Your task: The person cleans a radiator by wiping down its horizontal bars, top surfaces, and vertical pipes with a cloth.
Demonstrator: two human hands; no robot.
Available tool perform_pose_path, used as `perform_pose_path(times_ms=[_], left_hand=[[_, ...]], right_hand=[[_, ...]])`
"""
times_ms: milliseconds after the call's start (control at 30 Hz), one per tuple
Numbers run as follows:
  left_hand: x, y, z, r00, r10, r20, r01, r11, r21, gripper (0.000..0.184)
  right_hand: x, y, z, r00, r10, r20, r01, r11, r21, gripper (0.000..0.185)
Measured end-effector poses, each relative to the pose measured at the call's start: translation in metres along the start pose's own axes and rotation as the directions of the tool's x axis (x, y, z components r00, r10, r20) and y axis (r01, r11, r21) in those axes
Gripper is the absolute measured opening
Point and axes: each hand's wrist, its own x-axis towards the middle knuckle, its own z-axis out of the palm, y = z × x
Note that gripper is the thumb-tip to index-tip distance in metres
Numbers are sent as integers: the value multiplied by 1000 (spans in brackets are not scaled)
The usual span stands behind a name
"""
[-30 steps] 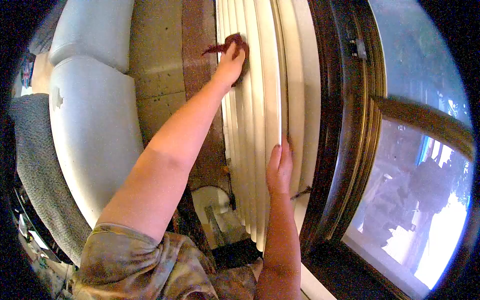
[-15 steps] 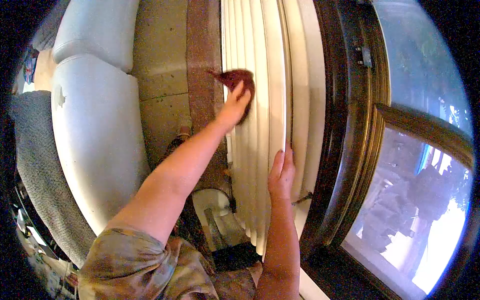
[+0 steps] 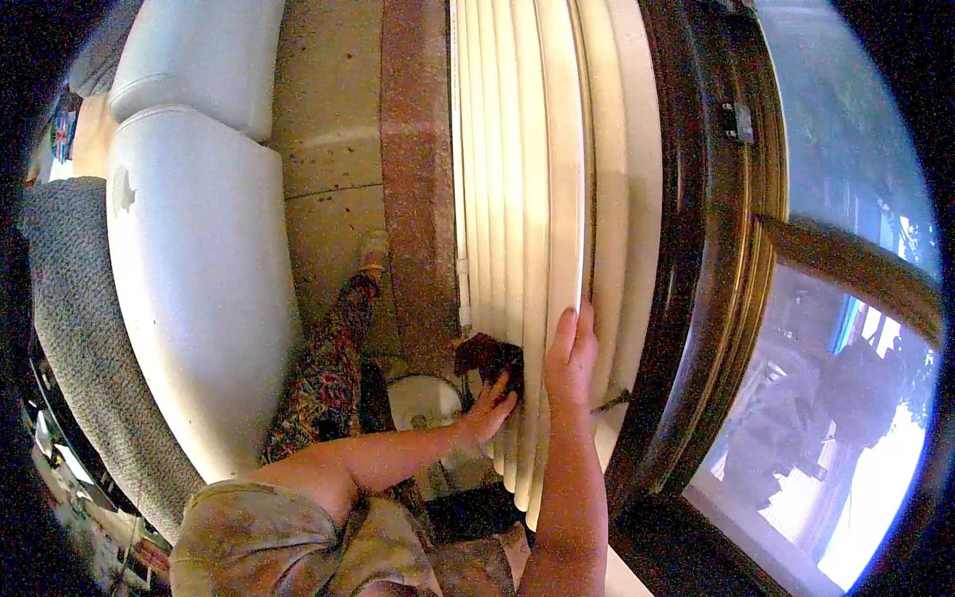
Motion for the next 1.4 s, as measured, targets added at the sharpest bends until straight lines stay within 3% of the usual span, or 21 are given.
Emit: perform_pose_path(times_ms=[100,167,300,367,433,500,567,633,833,967,1033,1100,1133,1200,1300,1367,1400], left_hand=[[18,-2,-6,995,86,-55,-93,985,-147,66],[44,28,-25,882,399,-251,-406,913,23,61],[100,109,-69,831,368,-418,-367,926,87,59],[122,142,-93,741,489,-461,-397,872,286,56],[145,166,-117,658,601,-454,-526,798,293,56],[165,189,-138,621,639,-454,-535,769,351,57],[155,218,-156,683,578,-446,-482,816,319,60],[165,219,-167,775,452,-442,-493,870,25,64],[141,159,-131,810,384,-443,-370,921,123,61],[128,95,-101,783,421,-459,-446,893,58,56],[117,72,-85,837,292,-464,-344,939,-30,55],[129,18,-72,853,369,-370,-377,925,52,57],[111,13,-58,905,208,-372,-177,977,115,59],[91,-16,-31,964,4,-266,7,999,41,61],[59,-45,-2,974,58,-218,-68,997,-37,61],[41,-38,4,984,-11,-180,-11,993,-120,60],[49,-39,3,976,13,-216,-44,989,-141,56]], right_hand=[[2,-4,-2,995,85,57,-82,996,-43,32],[0,-5,0,998,67,10,-67,998,-13,32],[1,4,0,998,57,27,-56,998,-42,33],[0,1,-1,992,128,20,-126,989,-81,32],[-1,5,0,993,115,10,-114,990,-80,32],[-1,4,0,995,103,-4,-103,991,-84,31],[0,-10,1,1000,24,1,-23,998,-60,29],[0,-7,3,1000,4,-3,-4,999,-48,29],[0,-3,-1,1000,15,8,-14,999,-51,28],[1,-3,1,1000,11,-4,-12,998,-58,28],[2,-2,1,1000,-17,-5,16,998,-63,28],[2,-1,1,999,-44,-5,44,997,-67,28],[1,0,1,1000,-13,1,13,997,-77,28],[1,-3,-1,1000,13,10,-12,996,-92,28],[1,-12,-5,990,133,49,-121,974,-194,29],[0,-16,-4,975,188,118,-184,982,-39,47],[-1,-16,-3,974,189,121,-185,982,-43,47]])
